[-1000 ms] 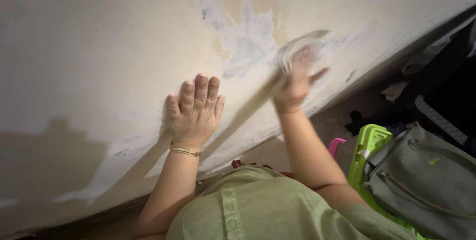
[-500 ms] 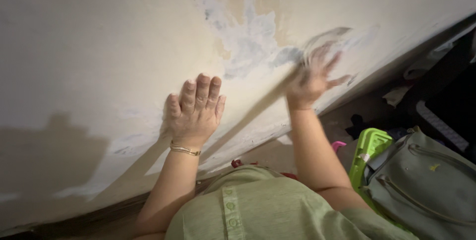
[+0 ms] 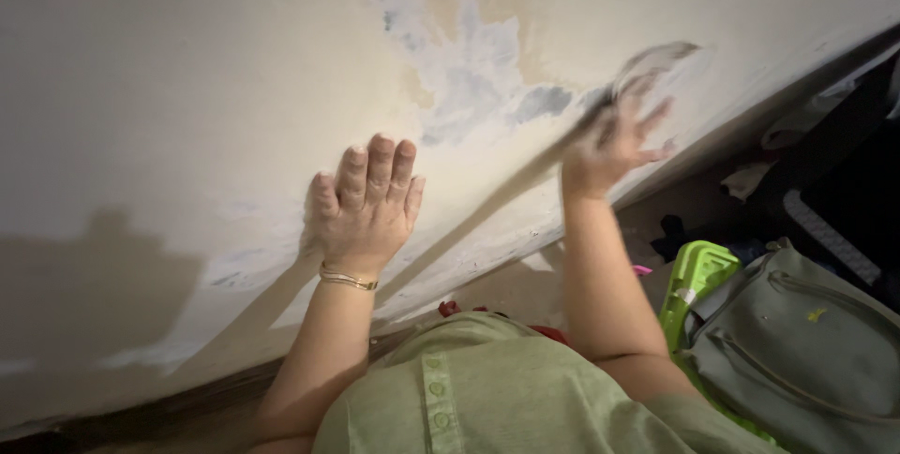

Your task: The person sands a section of a wall by hand using a piece of sandpaper, repeatedly rubbing the surface to smooth out repaired patches.

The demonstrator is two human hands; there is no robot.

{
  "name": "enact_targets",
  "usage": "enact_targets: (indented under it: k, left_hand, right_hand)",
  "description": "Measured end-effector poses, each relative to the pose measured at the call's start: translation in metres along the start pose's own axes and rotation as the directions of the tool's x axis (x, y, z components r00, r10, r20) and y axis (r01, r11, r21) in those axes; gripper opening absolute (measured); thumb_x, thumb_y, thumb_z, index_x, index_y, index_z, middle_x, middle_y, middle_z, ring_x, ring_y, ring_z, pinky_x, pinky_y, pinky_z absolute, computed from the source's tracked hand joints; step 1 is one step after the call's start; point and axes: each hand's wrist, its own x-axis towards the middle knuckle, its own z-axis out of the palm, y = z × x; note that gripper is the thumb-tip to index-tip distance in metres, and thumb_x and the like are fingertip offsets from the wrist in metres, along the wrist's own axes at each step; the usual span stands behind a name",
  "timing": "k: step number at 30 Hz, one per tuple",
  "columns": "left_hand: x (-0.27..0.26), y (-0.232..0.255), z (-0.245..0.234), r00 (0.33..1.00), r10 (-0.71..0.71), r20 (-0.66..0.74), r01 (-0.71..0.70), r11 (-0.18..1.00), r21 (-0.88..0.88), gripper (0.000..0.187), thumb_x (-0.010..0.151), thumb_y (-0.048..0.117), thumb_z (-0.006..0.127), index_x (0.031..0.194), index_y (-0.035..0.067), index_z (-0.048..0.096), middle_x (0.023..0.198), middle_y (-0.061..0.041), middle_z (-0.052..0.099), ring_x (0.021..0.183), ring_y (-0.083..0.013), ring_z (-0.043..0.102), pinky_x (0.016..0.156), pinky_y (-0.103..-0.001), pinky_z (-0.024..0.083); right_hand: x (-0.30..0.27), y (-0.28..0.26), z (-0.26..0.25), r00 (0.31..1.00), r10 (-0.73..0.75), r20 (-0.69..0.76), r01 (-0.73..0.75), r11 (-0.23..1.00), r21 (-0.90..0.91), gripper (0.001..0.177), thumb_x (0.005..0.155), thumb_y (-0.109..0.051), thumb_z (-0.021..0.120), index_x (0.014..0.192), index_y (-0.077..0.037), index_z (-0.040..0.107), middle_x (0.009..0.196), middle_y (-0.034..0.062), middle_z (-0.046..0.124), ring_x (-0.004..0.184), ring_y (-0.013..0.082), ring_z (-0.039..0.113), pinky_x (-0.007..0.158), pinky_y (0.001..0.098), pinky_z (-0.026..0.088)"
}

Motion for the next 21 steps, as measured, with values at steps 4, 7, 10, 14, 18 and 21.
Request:
enact_targets:
  k: [4,7,10,14,18,21]
  left_hand:
    - [-0.002,0.002,0.0,1.0,-0.005,0.0,0.005,1.0,-0.011,0.081,0.128,0.058,0.035,0.186,0.016,-0.002,0.195,-0.011,-0.01,0.181,-0.0325,-0.01,0.145,-0.06,-0.012]
    - [-0.004,0.002,0.001,1.0,-0.008,0.017,0.008,1.0,-0.013,0.081,0.128,0.057,0.034,0.186,0.016,-0.002,0.193,-0.011,-0.01,0.181,-0.0331,-0.01,0.145,-0.061,-0.012]
    - [-0.005,0.005,0.003,1.0,-0.01,0.029,0.011,1.0,-0.016,0.081,0.126,0.057,0.033,0.186,0.016,-0.002,0.192,-0.01,-0.011,0.181,-0.0328,-0.01,0.145,-0.061,-0.012]
    - [-0.006,0.003,0.005,1.0,-0.002,0.023,0.002,1.0,0.006,0.081,0.126,0.057,0.033,0.187,0.016,-0.003,0.192,-0.011,-0.01,0.181,-0.0341,-0.011,0.145,-0.061,-0.013]
    - [-0.004,0.005,0.005,1.0,-0.006,0.025,0.006,1.0,-0.021,0.081,0.127,0.057,0.033,0.186,0.016,-0.003,0.192,-0.011,-0.01,0.178,-0.0331,-0.011,0.145,-0.062,-0.013]
    - [-0.005,0.002,0.004,1.0,-0.003,0.008,0.003,1.0,-0.009,0.081,0.126,0.057,0.033,0.186,0.016,-0.002,0.192,-0.011,-0.009,0.181,-0.0332,-0.01,0.144,-0.061,-0.013]
  right_hand:
    - [-0.002,-0.007,-0.005,0.999,0.007,-0.04,0.001,0.979,0.203,0.048,0.119,-0.017,0.053,0.164,-0.003,0.057,0.179,0.0099,0.044,0.173,0.0403,0.02,0.13,0.0714,-0.019]
    - [-0.045,-0.042,-0.002,0.978,-0.207,-0.03,0.209,0.965,0.158,0.041,0.119,-0.018,0.057,0.156,-0.006,0.066,0.177,0.0081,0.048,0.174,0.0397,0.016,0.132,0.069,-0.022]
    - [-0.064,-0.049,-0.001,0.899,-0.435,-0.05,0.437,0.898,0.048,0.042,0.117,-0.024,0.06,0.156,-0.007,0.067,0.176,0.0072,0.047,0.173,0.0366,0.015,0.131,0.0666,-0.023]
    - [-0.007,-0.002,0.006,0.979,-0.181,-0.097,0.185,0.982,0.038,0.045,0.119,-0.019,0.058,0.162,-0.007,0.062,0.174,0.0029,0.054,0.174,0.0359,0.02,0.134,0.0676,-0.022]
    - [-0.007,-0.012,-0.004,0.998,0.038,-0.059,-0.023,0.971,0.236,0.051,0.119,-0.013,0.053,0.169,-0.003,0.052,0.178,0.0097,0.046,0.173,0.0386,0.021,0.131,0.0675,-0.023]
    - [-0.044,-0.045,-0.005,0.983,-0.182,0.011,0.174,0.951,0.255,0.051,0.117,-0.012,0.055,0.167,-0.005,0.057,0.181,0.0128,0.039,0.176,0.039,0.013,0.132,0.0646,-0.027]
